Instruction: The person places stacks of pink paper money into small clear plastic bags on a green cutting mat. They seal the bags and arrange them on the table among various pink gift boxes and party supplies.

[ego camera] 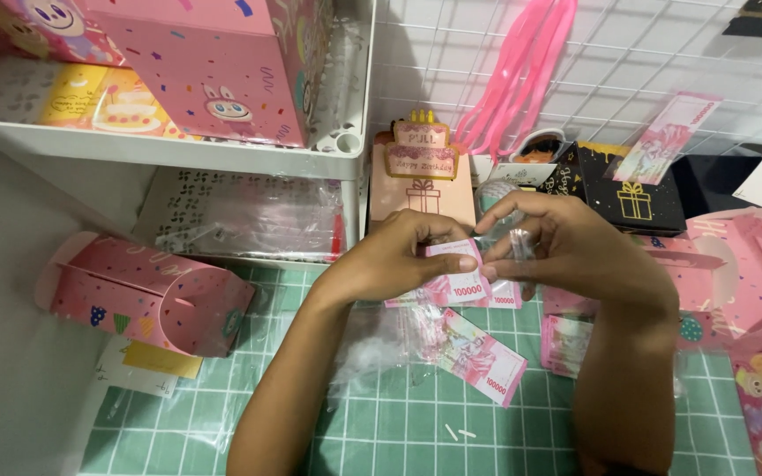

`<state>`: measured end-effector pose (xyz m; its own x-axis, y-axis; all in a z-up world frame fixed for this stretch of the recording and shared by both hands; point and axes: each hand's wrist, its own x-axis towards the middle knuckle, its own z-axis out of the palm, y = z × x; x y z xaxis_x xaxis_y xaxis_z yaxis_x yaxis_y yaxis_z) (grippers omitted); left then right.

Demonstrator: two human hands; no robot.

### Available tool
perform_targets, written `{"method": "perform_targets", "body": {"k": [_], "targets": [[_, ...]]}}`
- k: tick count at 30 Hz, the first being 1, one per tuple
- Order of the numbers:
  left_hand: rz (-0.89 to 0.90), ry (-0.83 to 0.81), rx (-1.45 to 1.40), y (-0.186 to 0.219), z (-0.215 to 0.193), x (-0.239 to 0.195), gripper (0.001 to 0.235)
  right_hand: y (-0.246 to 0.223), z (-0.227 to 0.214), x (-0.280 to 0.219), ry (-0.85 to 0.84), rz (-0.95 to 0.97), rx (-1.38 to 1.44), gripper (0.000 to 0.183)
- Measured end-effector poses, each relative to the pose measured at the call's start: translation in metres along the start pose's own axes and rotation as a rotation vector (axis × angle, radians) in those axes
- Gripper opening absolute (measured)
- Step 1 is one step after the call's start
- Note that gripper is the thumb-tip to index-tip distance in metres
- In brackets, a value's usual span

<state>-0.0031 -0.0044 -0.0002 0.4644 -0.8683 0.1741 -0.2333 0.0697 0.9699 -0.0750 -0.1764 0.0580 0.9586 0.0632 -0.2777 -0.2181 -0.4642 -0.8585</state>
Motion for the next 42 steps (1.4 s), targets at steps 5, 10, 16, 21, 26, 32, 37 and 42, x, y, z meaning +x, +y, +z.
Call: {"method": "perform_targets", "body": {"k": [5,10,16,21,26,32,37,42], "targets": [[-0.015,0.007,0.105,0.001,-0.006,-0.003,0.017,0.004,-0.006,-0.002,0.038,-0.035,-0.032,0.028],[-0.067,0.04,0.214,-0.004,-0.012,-0.004,0.01,0.003,-0.01,-0.003,0.108,-0.025,-0.08,0.024],[-0.102,0.04,0.219,-0.009,-0.009,-0.001,0.014,0.007,-0.01,-0.001,0.131,-0.017,-0.374,0.022],[-0.027,0.053,0.206,-0.013,-0.008,-0.001,0.008,0.02,-0.013,0.004,0.123,-0.018,-0.277,0.026],[-0.066,0.024,0.208,-0.006,-0.012,-0.006,0.009,0.013,-0.012,-0.002,0.156,-0.028,-0.24,0.021],[-0.101,-0.016,0.263,0.0,-0.012,-0.01,0.021,0.028,-0.023,-0.003,0.188,-0.118,-0.27,0.024],[-0.16,-0.059,0.274,0.006,-0.009,-0.009,0.015,0.015,-0.019,-0.009,0.25,-0.055,-0.356,0.017],[-0.16,-0.053,0.298,0.008,-0.006,-0.009,0.009,0.015,-0.024,-0.016,0.199,-0.129,-0.355,0.022]]}}
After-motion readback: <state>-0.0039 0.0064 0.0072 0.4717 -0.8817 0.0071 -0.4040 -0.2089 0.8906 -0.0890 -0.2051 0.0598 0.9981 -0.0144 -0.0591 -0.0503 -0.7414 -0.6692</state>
